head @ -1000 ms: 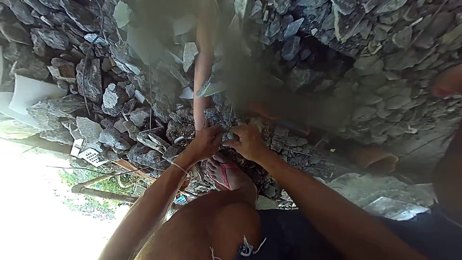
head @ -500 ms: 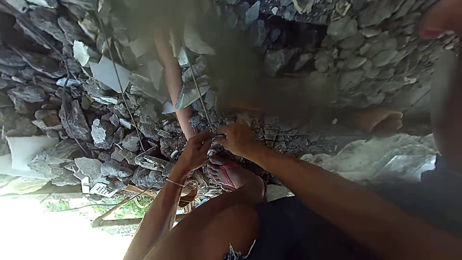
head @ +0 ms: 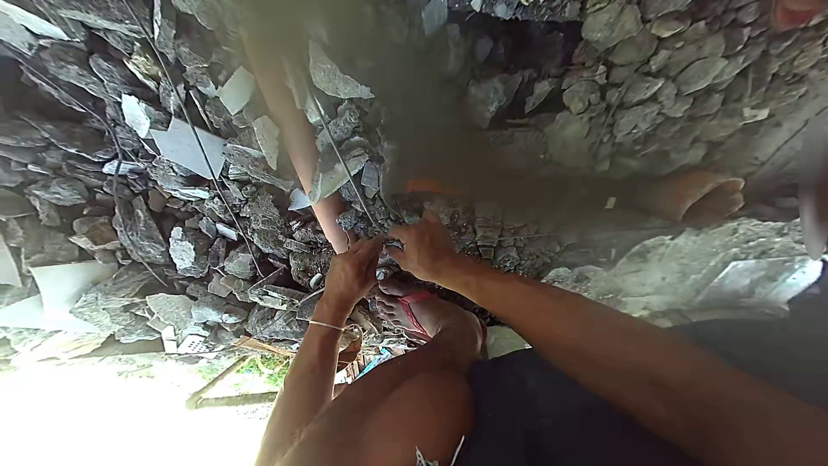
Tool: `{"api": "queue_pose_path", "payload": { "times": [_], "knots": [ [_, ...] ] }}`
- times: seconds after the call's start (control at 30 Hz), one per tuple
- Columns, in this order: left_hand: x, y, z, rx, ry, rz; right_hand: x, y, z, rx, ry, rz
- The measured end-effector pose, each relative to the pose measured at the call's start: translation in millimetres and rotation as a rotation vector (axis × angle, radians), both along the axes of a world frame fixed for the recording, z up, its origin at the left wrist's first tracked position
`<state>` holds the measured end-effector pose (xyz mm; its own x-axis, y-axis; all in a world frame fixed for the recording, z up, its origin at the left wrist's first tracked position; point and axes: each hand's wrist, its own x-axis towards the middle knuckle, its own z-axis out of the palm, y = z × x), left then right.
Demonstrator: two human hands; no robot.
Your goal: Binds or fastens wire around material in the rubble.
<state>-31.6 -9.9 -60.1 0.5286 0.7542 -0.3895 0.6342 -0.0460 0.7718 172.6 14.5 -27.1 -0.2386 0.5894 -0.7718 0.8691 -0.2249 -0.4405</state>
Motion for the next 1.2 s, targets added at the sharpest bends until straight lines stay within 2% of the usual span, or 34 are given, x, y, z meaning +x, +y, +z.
{"api": "queue_pose_path", "payload": {
  "times": [0.2,0.5,0.73,0.87,1.2],
  "knots": [
    [-1,-5,-8,0.185,0.043,-0.070,-1,-1,1,-0.012,-0.032,0.034],
    [3,-11,11,0.244,0.087,-0.018,5,-7,2,0.009,0.053,0.032],
    [0,14,-9,0.342,0.009,-0.082,6,18,4,-0.203,0.022,-0.025],
    [-2,19,-18,0.324,-0.042,-0.097,5,25,3,-0.255,0.003,0.015],
    [-5,23,-46,0.419,-0.116,-0.186,-1,11,0,-0.138,-0.036,-0.063]
  ]
}}
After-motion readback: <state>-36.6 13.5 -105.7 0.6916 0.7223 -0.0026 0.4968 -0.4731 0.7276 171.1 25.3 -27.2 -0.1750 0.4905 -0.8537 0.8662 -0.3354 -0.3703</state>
